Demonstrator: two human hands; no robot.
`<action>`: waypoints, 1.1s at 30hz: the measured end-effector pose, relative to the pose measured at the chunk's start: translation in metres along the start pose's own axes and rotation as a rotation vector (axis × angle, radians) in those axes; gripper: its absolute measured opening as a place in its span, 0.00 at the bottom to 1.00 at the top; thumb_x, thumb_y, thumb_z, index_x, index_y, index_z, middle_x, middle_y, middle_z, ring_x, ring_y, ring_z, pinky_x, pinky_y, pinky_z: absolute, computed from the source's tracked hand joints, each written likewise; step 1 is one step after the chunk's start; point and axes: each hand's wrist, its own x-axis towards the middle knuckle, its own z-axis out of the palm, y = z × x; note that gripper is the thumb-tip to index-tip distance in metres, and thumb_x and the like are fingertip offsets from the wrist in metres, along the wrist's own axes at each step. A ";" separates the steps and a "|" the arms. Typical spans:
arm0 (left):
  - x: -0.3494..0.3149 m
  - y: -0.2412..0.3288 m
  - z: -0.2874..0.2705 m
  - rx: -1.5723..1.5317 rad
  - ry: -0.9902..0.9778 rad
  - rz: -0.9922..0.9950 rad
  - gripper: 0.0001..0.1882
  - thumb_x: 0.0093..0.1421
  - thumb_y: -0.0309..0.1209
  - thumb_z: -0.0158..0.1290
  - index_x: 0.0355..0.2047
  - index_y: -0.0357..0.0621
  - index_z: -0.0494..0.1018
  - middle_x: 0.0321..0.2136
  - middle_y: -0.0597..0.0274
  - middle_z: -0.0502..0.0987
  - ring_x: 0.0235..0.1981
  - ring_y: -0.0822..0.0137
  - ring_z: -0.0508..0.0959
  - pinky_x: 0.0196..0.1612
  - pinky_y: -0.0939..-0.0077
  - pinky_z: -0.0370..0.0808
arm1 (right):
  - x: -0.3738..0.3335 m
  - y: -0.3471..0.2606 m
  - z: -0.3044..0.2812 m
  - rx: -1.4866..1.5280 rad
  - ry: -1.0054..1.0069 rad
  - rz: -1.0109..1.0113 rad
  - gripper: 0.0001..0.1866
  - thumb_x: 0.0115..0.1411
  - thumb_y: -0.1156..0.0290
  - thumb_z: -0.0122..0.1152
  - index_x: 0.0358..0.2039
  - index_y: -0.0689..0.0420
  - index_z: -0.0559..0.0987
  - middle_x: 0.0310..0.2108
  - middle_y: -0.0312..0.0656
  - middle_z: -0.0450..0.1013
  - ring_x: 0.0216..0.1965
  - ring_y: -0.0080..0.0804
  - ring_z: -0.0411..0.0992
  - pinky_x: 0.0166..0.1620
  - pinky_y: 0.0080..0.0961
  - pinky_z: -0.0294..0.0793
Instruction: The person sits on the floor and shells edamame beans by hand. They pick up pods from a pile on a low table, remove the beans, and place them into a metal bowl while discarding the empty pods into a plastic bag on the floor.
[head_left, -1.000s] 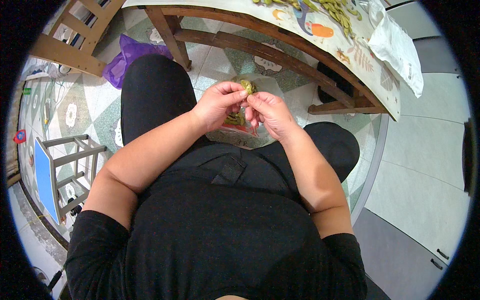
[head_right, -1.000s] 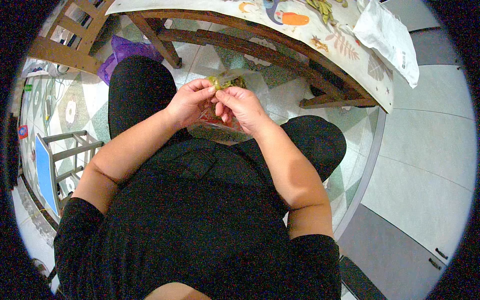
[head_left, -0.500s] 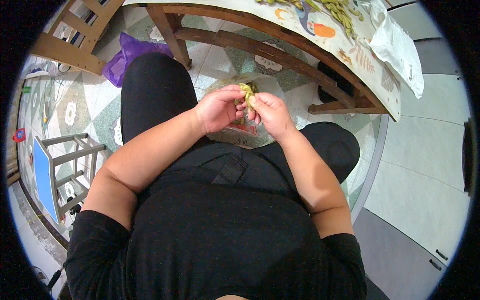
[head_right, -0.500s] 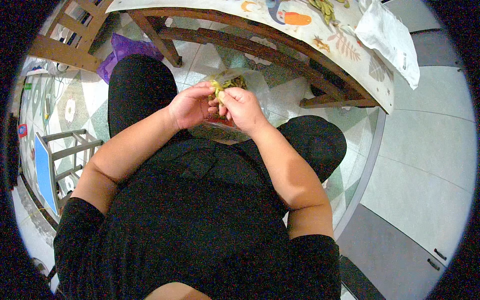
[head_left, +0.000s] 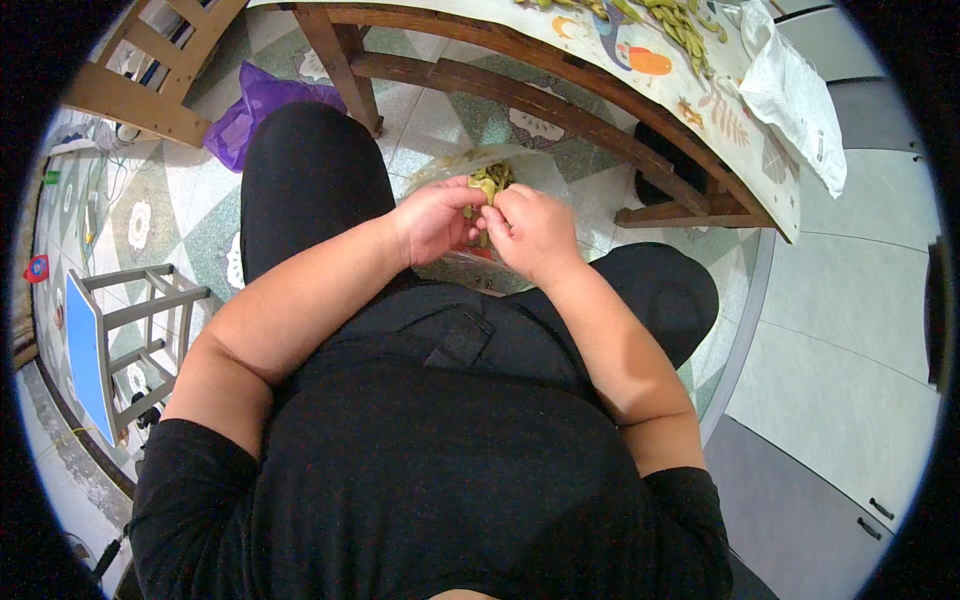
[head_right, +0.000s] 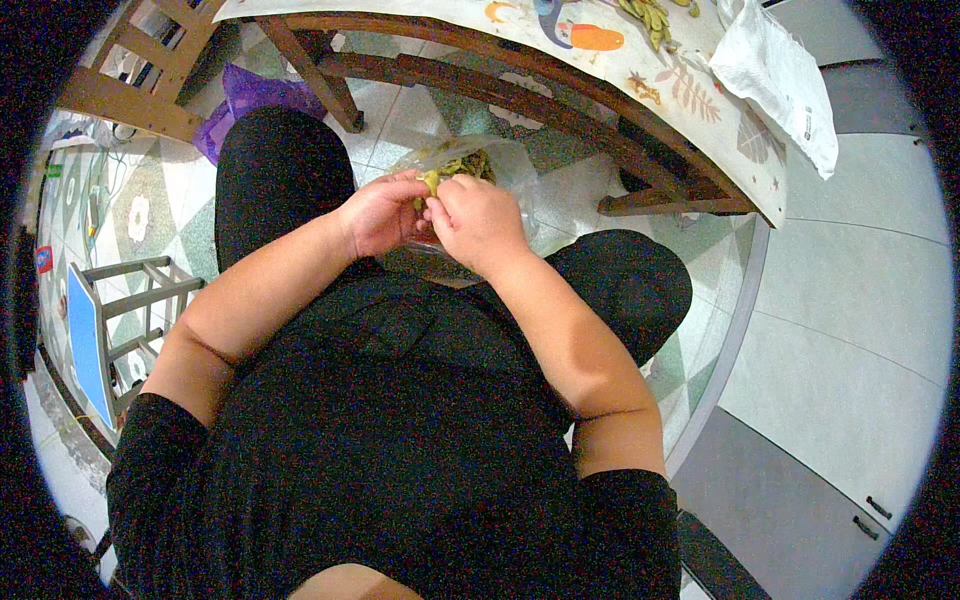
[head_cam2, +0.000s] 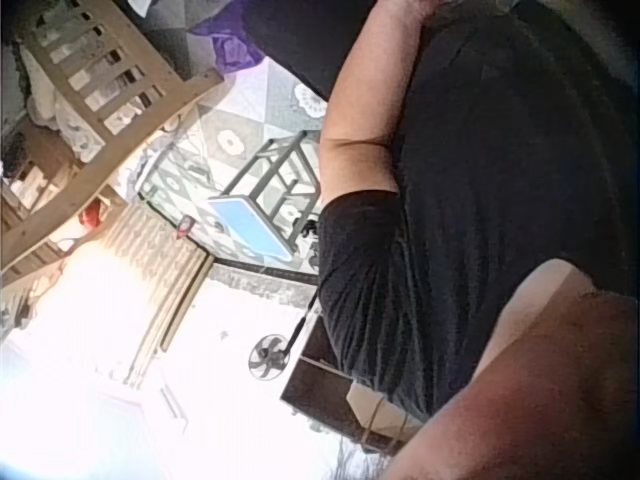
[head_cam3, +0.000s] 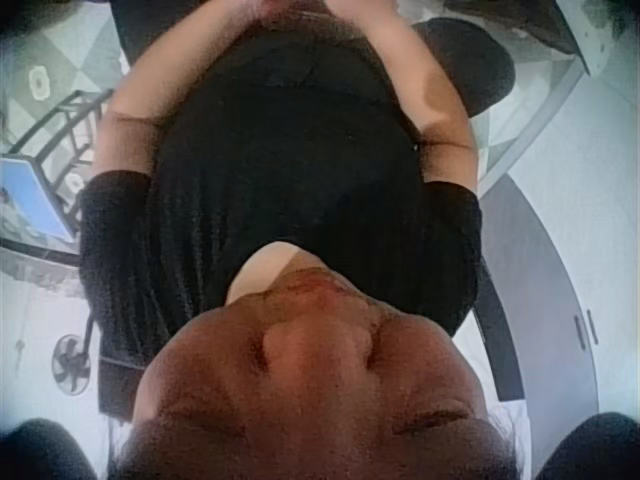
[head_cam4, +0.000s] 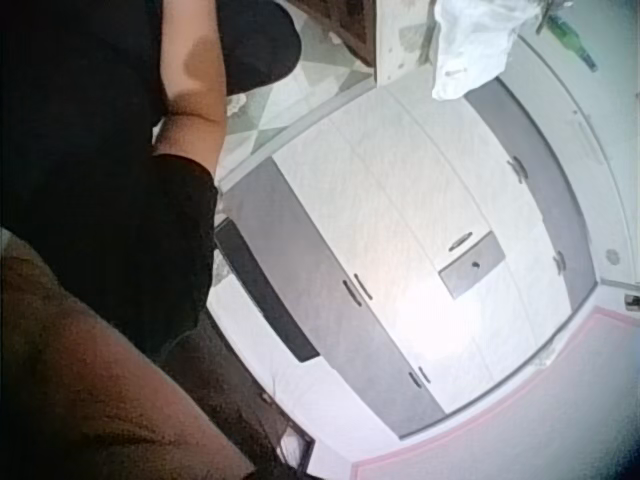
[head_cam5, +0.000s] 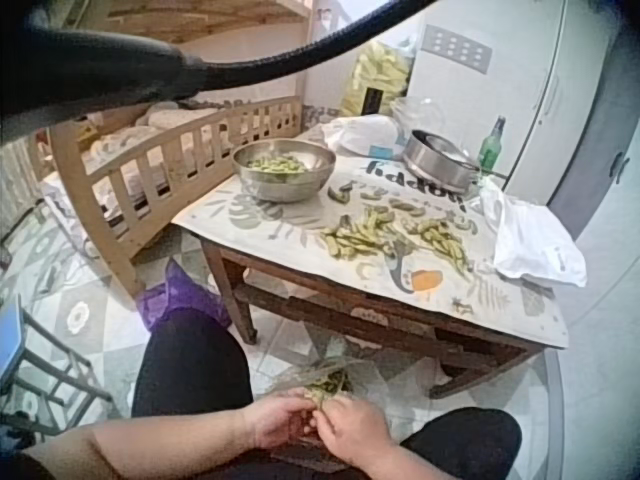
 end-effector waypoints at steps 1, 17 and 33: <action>0.001 0.000 -0.002 0.005 -0.013 0.019 0.04 0.54 0.28 0.43 0.30 0.44 0.65 0.23 0.67 0.69 0.24 0.75 0.69 0.28 0.82 0.66 | -0.001 0.001 0.002 0.022 -0.003 0.000 0.07 0.47 0.68 0.53 0.19 0.58 0.70 0.21 0.45 0.67 0.24 0.43 0.67 0.26 0.33 0.65; 0.004 -0.001 -0.001 -0.074 -0.079 0.215 0.06 0.53 0.25 0.46 0.32 0.41 0.67 0.28 0.64 0.71 0.28 0.72 0.71 0.32 0.81 0.67 | 0.001 0.019 0.000 1.457 -0.171 0.697 0.13 0.54 0.61 0.51 0.22 0.57 0.71 0.14 0.33 0.66 0.14 0.17 0.59 0.17 0.13 0.58; 0.006 -0.003 -0.003 0.134 0.043 0.250 0.04 0.50 0.27 0.52 0.27 0.42 0.69 0.21 0.68 0.71 0.20 0.78 0.66 0.24 0.87 0.63 | 0.000 0.017 0.002 1.335 -0.234 0.622 0.12 0.56 0.62 0.49 0.23 0.57 0.71 0.16 0.34 0.67 0.16 0.16 0.62 0.20 0.11 0.60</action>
